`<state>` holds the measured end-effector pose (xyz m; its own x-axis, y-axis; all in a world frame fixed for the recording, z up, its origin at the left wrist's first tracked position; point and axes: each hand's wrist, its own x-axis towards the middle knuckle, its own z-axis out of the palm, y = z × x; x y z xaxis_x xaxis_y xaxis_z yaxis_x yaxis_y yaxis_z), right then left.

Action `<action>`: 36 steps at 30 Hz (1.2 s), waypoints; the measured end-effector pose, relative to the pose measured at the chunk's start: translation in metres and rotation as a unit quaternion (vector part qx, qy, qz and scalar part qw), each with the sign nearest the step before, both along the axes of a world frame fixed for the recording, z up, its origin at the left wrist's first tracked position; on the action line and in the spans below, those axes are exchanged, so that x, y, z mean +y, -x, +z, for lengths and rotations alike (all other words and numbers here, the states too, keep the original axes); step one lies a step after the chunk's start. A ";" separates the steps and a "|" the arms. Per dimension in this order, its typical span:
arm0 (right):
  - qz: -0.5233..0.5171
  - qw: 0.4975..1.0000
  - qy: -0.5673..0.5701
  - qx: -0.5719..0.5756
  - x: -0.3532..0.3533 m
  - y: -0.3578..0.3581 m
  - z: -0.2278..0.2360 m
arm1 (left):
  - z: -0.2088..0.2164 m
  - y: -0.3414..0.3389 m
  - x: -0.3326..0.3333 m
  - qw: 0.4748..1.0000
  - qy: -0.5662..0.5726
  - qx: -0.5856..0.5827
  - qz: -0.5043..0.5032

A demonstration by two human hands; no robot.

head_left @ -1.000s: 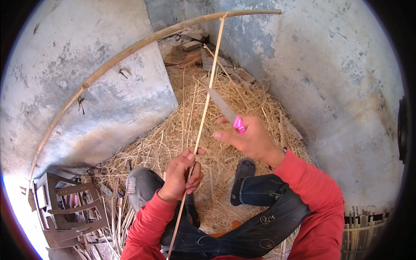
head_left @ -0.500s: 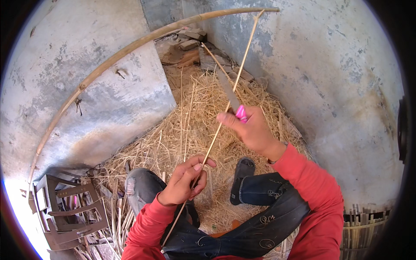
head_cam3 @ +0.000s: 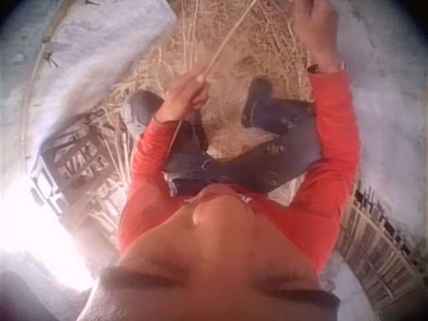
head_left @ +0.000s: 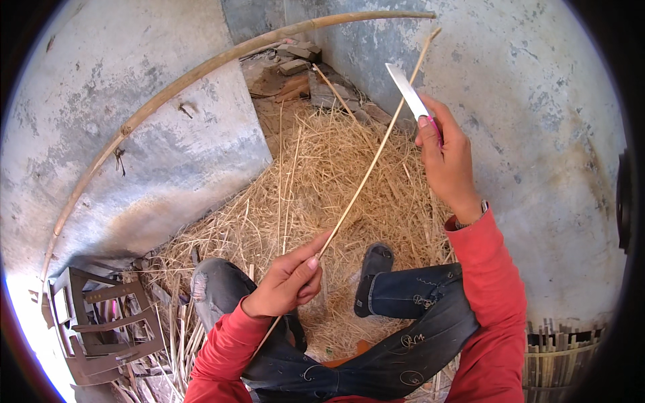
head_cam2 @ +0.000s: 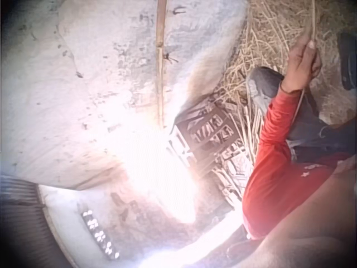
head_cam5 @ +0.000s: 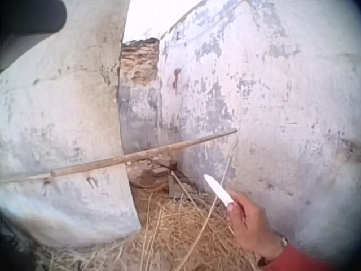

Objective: The person shaves a thin piece of wood with a knife, tapering one end and removing material, then continues the task while sitting on the floor.

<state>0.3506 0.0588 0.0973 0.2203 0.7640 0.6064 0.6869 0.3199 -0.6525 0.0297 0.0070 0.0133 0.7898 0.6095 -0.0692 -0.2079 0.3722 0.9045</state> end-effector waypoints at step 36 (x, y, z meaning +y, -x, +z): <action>0.199 0.963 0.104 -0.150 -0.019 0.033 -0.018 | 0.009 -0.001 0.008 0.994 0.055 -0.038 0.087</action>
